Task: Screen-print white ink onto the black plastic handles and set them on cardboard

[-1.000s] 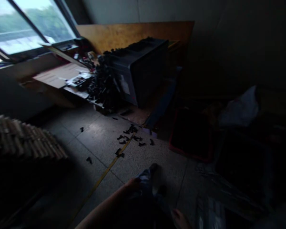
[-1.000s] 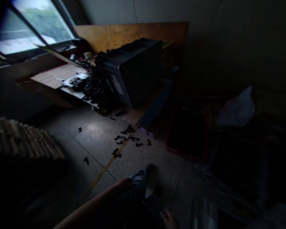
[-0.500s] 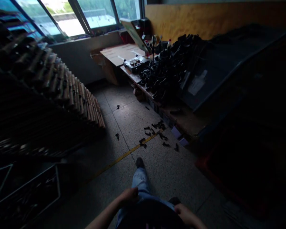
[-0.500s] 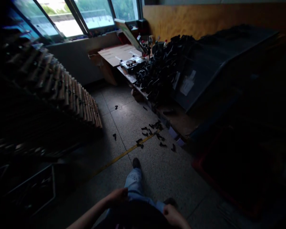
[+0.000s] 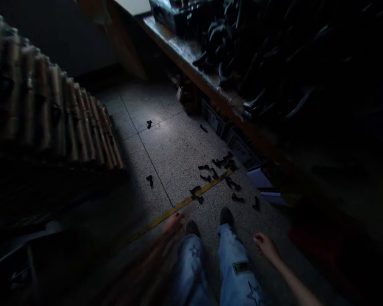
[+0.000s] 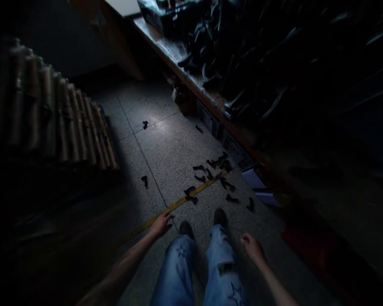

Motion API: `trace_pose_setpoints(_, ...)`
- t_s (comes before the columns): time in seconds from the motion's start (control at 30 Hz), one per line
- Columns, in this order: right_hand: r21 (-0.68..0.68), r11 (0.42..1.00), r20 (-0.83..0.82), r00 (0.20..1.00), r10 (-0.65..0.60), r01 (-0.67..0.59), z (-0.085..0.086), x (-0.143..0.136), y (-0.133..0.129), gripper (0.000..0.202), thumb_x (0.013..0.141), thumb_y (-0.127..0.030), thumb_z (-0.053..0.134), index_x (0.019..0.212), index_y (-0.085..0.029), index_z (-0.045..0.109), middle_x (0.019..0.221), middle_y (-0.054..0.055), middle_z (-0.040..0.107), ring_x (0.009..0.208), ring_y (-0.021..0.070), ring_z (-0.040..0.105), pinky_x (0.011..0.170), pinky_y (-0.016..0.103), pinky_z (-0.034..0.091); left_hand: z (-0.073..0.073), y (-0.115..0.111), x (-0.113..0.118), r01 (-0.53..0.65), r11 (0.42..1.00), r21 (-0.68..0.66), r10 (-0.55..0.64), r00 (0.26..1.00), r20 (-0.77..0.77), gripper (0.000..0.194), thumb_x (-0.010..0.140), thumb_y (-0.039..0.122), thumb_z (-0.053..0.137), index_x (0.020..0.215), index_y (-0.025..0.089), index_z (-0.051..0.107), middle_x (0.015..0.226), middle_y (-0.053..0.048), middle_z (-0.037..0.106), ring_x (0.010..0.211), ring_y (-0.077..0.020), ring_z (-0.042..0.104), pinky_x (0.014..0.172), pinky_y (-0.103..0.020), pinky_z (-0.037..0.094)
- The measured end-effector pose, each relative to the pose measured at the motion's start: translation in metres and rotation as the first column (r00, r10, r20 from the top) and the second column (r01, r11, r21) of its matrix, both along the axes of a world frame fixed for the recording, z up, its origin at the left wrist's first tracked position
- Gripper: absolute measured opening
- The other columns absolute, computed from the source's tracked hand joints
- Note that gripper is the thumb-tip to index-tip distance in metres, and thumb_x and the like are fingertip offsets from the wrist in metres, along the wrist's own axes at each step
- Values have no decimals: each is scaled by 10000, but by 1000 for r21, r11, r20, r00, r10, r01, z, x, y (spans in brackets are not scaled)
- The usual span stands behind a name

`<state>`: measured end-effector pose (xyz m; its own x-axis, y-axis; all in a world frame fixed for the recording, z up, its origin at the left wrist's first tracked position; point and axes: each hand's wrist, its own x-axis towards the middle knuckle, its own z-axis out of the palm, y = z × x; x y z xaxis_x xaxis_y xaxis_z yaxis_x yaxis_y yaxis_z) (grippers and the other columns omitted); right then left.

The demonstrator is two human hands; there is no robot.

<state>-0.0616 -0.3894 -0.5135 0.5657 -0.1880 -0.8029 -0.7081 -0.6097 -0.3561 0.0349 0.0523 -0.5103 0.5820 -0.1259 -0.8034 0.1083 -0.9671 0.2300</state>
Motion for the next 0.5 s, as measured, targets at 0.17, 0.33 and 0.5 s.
trace_pose_setpoints(0.17,-189,942,3,959,284,-279,-178,77,-20,298,798,-95,481,996,-170,691,1063,104,705,1042,215,649,899,272,454,-178,-11,50,138,989,43,-142,984,103,685,735,99,614,1396,201,469,1597,-128,247,1452,-314,241,1151,-414,235)
trace_pose_setpoints(0.33,-300,880,9,922,388,-368,-323,118,-22,533,815,21,357,1285,-81,588,1338,169,571,1277,228,495,1065,278,326,-310,-17,69,242,968,71,-252,950,184,817,710,174,712,1457,282,398,1639,-109,110,1503,-338,60,1186,-501,121)
trace_pose_setpoints(0.5,-440,792,8,880,475,-424,-422,132,-22,560,826,27,353,1346,-89,527,1428,180,479,1348,276,386,1092,368,272,-396,-13,81,304,949,87,-315,894,319,801,703,291,765,1438,262,450,1610,-133,193,1465,-425,107,1176,-539,107)
